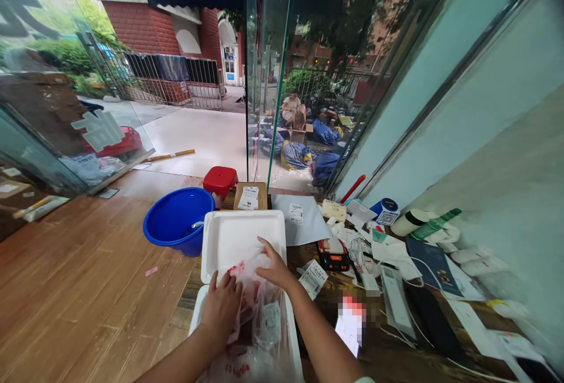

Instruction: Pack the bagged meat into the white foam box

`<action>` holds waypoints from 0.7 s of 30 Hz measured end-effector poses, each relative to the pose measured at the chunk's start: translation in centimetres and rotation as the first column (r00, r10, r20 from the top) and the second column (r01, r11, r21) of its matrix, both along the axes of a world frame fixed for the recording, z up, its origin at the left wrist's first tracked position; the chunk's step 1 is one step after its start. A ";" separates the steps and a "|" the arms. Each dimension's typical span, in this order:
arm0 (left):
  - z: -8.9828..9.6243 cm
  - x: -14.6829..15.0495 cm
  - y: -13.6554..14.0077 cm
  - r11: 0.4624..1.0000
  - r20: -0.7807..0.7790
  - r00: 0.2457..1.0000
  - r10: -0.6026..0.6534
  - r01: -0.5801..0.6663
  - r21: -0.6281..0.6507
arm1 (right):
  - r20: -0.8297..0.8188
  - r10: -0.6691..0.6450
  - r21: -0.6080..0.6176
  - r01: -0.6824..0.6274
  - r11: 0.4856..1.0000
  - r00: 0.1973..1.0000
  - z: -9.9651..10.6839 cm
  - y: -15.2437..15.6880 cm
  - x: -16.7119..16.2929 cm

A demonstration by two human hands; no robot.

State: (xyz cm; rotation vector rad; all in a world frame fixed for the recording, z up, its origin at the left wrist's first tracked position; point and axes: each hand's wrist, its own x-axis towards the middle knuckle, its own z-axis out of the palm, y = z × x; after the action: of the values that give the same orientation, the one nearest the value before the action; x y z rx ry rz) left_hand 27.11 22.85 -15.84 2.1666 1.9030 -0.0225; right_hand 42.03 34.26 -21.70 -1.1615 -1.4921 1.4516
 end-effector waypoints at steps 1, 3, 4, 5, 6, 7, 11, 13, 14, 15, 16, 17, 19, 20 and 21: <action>-0.6 -0.1 -0.5 0.999 0.000 0.999 -0.038 0.038 -0.007 | -0.007 0.029 -0.024 -0.029 0.999 1.000 0.2 0.5 -0.7; -2.0 -0.3 -1.1 0.989 0.040 0.989 -0.143 0.143 -0.018 | -0.029 0.028 -0.069 -0.030 0.997 0.999 0.2 1.7 -2.2; -2.7 -0.5 -1.1 0.980 0.075 0.977 -0.198 0.200 -0.021 | -0.045 0.006 -0.091 -0.010 0.996 0.999 0.1 2.3 -2.9; -3.3 -0.8 -0.9 0.967 0.116 0.961 -0.249 0.254 -0.024 | -0.069 -0.019 -0.117 0.011 0.993 0.997 0.0 2.8 -3.5; -3.6 -1.2 -0.5 0.955 0.161 0.944 -0.289 0.297 -0.024 | -0.101 -0.043 -0.147 0.028 0.989 0.994 0.0 3.3 -3.9; -3.8 -1.6 0.1 0.945 0.205 0.926 -0.315 0.326 -0.021 | -0.138 -0.063 -0.179 0.037 0.983 0.988 0.0 3.7 -4.1; -2.1 -4.0 2.6 0.961 0.379 0.885 -0.270 0.272 0.050 | -0.283 -0.107 -0.267 0.029 0.963 0.953 0.6 4.1 -3.8; -0.5 -4.9 3.4 0.987 0.516 0.842 -0.158 0.132 0.087 | -0.318 -0.110 -0.282 0.017 0.959 0.942 1.1 4.0 -3.6; 0.2 -5.1 3.6 0.995 0.590 0.802 -0.090 0.048 0.087 | -0.323 -0.106 -0.287 0.009 0.958 0.940 1.3 3.9 -3.6; 0.8 -5.2 3.6 0.997 0.655 0.755 -0.028 -0.026 0.074 | -0.322 -0.100 -0.293 0.001 0.956 0.942 1.5 4.0 -3.5; 1.2 -5.1 3.4 0.995 0.706 0.708 0.022 -0.082 0.052 | -0.313 -0.096 -0.298 -0.002 0.954 0.945 1.6 4.1 -3.5; 1.5 -4.9 2.9 0.993 0.740 0.670 0.055 -0.118 0.032 | -0.297 -0.098 -0.304 0.004 0.953 0.950 1.6 4.3 -3.4; 1.3 -4.5 1.1 0.987 0.765 0.636 0.098 -0.160 0.008 | -0.249 -0.131 -0.317 0.047 0.947 0.960 1.3 4.9 -3.0; 1.0 -4.3 -0.1 0.982 0.769 0.628 0.119 -0.188 0.001 | -0.222 -0.157 -0.320 0.080 0.944 0.962 1.1 5.2 -2.8; 0.6 -4.1 -1.4 0.979 0.772 0.623 0.126 -0.205 0.005 | -0.196 -0.185 -0.321 0.115 0.940 0.963 0.9 5.5 -2.5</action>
State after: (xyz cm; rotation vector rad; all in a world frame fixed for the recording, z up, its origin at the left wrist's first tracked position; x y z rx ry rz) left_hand 22.98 21.41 -15.28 1.5969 1.5546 0.9061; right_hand 39.49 39.73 -20.85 -1.2172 -1.0240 1.6862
